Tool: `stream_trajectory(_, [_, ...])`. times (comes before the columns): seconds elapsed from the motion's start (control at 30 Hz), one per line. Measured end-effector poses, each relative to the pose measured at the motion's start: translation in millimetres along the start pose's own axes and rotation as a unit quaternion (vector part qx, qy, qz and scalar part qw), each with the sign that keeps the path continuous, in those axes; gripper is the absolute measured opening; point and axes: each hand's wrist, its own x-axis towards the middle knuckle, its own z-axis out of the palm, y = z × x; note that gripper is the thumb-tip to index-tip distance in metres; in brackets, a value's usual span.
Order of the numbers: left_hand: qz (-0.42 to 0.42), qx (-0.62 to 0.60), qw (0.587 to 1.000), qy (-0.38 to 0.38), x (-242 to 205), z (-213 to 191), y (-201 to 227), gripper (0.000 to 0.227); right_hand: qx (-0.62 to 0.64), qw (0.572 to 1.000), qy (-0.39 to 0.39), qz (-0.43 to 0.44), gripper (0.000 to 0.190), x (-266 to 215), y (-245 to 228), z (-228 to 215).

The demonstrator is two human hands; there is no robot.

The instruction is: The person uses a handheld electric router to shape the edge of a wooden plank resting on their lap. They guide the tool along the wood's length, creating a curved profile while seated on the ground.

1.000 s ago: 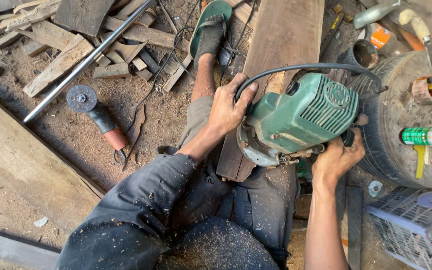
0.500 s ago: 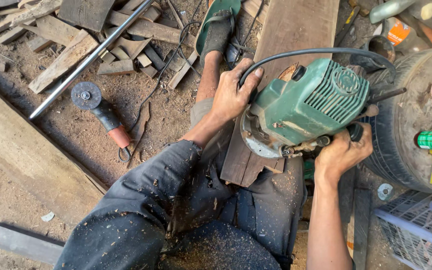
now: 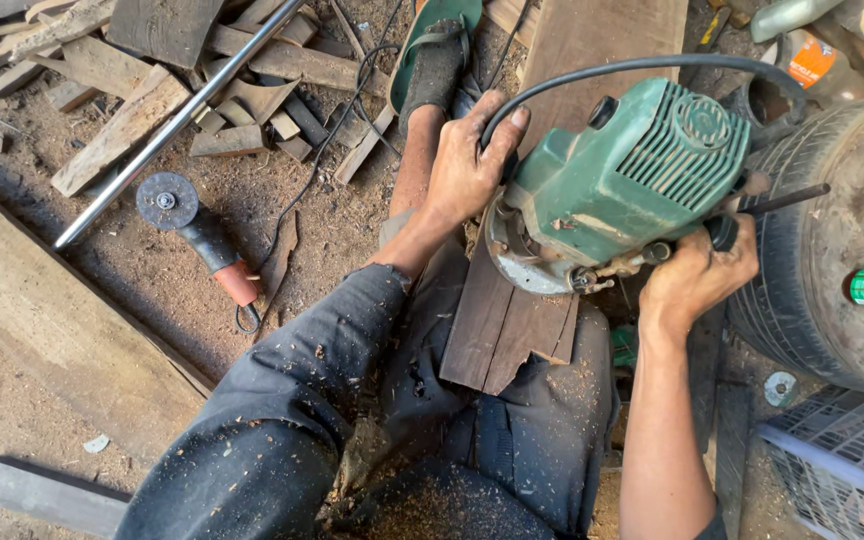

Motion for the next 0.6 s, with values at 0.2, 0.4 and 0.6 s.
stream_trajectory(0.2, [0.014, 0.017, 1.000, 0.009, 19, 3, -10, 0.032, -0.022, 0.999, 0.003, -0.033, 0.011, 17, 14, 11])
stream_trajectory(0.4, [0.010, 0.016, 1.000, 0.017, 31, 7, -21, 0.032, -0.014, 0.999, -0.005, -0.050, 0.009, 32, 31, 18])
stream_trajectory(0.6, [0.019, 0.022, 0.999, 0.024, 45, 12, -27, 0.031, -0.039, 0.997, -0.005, -0.072, 0.009, 48, 36, 27])
